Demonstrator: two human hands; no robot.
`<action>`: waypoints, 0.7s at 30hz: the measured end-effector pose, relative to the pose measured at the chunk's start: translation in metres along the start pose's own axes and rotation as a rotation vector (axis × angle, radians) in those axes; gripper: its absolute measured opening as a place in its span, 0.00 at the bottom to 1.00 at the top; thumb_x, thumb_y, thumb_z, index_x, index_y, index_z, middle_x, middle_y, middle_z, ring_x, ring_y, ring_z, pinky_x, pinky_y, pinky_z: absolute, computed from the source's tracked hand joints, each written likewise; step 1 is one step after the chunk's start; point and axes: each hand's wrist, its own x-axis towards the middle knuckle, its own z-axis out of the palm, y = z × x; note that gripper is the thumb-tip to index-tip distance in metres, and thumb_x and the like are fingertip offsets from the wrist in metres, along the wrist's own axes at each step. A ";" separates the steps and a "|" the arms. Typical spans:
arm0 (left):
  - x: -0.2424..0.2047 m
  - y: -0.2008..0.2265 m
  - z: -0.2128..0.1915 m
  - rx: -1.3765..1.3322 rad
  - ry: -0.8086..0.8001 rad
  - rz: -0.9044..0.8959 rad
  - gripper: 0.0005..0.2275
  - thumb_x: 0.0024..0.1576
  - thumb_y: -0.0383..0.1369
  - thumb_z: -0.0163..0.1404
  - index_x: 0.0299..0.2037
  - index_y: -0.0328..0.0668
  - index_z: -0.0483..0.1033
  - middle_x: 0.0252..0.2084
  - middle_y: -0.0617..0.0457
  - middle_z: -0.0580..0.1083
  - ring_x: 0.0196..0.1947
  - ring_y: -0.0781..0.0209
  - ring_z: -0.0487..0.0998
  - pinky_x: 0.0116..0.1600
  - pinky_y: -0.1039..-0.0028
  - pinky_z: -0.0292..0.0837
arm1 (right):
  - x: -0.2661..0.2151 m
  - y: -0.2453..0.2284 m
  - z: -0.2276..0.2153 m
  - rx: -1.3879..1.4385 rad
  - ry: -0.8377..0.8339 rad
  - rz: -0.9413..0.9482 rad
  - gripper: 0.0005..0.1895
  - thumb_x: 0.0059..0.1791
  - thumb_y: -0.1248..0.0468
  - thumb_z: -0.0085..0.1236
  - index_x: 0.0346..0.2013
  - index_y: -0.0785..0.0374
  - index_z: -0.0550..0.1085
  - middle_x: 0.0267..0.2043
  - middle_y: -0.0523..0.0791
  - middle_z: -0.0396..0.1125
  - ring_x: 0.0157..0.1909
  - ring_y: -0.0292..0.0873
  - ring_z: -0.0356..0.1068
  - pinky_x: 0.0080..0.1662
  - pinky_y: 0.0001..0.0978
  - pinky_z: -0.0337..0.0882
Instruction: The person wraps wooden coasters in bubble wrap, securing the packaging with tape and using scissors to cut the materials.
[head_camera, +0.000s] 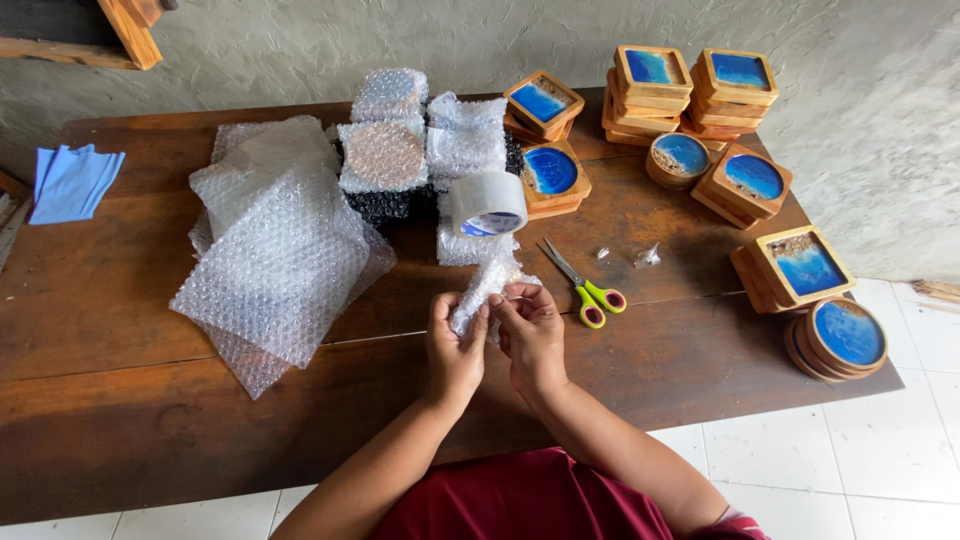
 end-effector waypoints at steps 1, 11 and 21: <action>0.000 -0.001 -0.001 0.014 0.002 0.001 0.08 0.50 0.29 0.53 0.35 0.39 0.66 0.26 0.52 0.65 0.24 0.65 0.67 0.29 0.77 0.64 | 0.000 0.001 0.001 -0.002 -0.001 -0.006 0.10 0.41 0.69 0.60 0.31 0.62 0.67 0.16 0.41 0.58 0.09 0.29 0.50 0.12 0.15 0.46; -0.003 0.003 -0.003 0.036 -0.007 0.052 0.08 0.51 0.30 0.53 0.36 0.38 0.66 0.28 0.51 0.65 0.27 0.64 0.66 0.32 0.76 0.64 | 0.008 0.009 -0.003 -0.011 -0.001 -0.023 0.08 0.44 0.67 0.58 0.30 0.63 0.67 0.16 0.41 0.57 0.08 0.29 0.49 0.11 0.16 0.47; -0.004 0.006 0.000 0.020 -0.002 0.018 0.08 0.51 0.31 0.53 0.35 0.40 0.67 0.27 0.53 0.64 0.27 0.66 0.64 0.32 0.77 0.62 | 0.014 0.015 -0.007 -0.062 -0.017 -0.117 0.10 0.43 0.68 0.58 0.32 0.63 0.65 0.15 0.43 0.59 0.08 0.29 0.49 0.12 0.18 0.49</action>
